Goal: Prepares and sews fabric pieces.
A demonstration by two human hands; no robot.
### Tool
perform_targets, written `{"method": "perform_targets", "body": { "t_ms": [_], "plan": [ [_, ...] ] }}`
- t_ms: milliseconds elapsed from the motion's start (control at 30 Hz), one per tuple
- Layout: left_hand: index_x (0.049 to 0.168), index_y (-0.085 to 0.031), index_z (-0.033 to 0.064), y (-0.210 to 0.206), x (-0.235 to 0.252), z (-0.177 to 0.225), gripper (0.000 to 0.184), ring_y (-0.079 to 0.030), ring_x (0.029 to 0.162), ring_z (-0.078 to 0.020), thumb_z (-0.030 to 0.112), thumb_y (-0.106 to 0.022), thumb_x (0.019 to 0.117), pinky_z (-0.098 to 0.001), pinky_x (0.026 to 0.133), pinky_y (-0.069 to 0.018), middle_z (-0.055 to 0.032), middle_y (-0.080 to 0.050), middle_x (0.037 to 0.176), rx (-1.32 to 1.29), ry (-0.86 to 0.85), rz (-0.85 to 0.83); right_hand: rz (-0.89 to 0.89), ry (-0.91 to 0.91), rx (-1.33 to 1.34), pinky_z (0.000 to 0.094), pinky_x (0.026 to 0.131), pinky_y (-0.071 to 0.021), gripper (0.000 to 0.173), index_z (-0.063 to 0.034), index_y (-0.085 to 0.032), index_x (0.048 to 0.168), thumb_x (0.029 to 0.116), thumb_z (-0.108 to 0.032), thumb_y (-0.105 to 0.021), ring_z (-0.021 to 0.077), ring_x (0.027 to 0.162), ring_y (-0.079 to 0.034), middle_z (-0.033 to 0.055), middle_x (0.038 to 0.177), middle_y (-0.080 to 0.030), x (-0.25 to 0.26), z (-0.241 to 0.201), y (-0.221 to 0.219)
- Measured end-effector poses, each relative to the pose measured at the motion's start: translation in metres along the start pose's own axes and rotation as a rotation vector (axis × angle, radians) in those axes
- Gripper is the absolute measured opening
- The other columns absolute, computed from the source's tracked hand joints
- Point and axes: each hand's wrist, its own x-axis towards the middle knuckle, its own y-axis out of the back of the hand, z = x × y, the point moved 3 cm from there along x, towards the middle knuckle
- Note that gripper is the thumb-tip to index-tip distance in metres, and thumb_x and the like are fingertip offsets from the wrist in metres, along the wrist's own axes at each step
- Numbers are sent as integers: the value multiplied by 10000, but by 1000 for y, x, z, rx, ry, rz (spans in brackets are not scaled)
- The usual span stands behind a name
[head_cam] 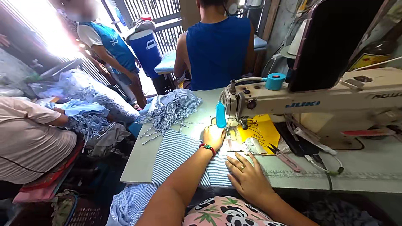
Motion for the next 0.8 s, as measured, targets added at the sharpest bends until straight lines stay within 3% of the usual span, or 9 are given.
{"method": "perform_targets", "body": {
  "t_ms": [200,300,367,433,533,633,800],
  "plan": [
    [1259,-684,89,-4,12,-3,364,-611,1248,-303,301,-447,1081,-480,1101,-417,-155,-671,1296,69,-17,46,13,1,1,739,1125,-283,525,-166,-742,1260,1030,-431,-351,341,1371,-555,21,1374,-680,0,-1,1],
    [1324,-642,25,7,13,-4,372,-561,1310,-307,234,-444,1089,-454,1164,-354,-176,-630,1367,-46,-11,68,12,5,-4,744,1120,-284,528,-162,-740,1261,1034,-432,-347,348,1367,-557,28,1372,-681,0,-1,1],
    [1336,-621,-12,18,14,-10,393,-539,1330,-335,241,-438,1097,-450,1161,-364,-197,-614,1382,-61,-33,57,11,8,-3,746,1119,-284,533,-159,-736,1270,1039,-434,-342,347,1365,-559,31,1375,-679,0,0,1],
    [1336,-624,-9,27,19,-19,350,-547,1307,-360,163,-455,1082,-467,1138,-386,-197,-620,1365,141,-138,15,16,6,-1,745,1118,-285,532,-157,-737,1269,1036,-432,-345,347,1361,-563,31,1372,-681,0,-1,2],
    [1238,-680,19,30,28,-44,270,-604,1247,-357,33,-582,986,-536,1079,-425,-171,-665,1290,426,-304,66,20,6,-1,746,1117,-285,534,-158,-738,1266,1039,-433,-341,347,1359,-565,34,1372,-681,-1,-1,1],
    [1246,-687,40,32,35,-72,296,-600,1276,-347,-6,-534,996,-544,1081,-435,-163,-658,1326,496,-260,112,17,5,-10,739,1122,-287,533,-164,-738,1269,1038,-435,-340,338,1365,-561,25,1380,-677,0,-1,0],
    [1224,-688,56,43,34,-90,268,-580,1313,-355,111,-497,1045,-578,1090,-421,-170,-658,1329,434,-133,164,7,9,-20,732,1128,-287,533,-168,-739,1265,1036,-436,-339,332,1366,-561,19,1374,-680,0,0,-3]
  ]
}}
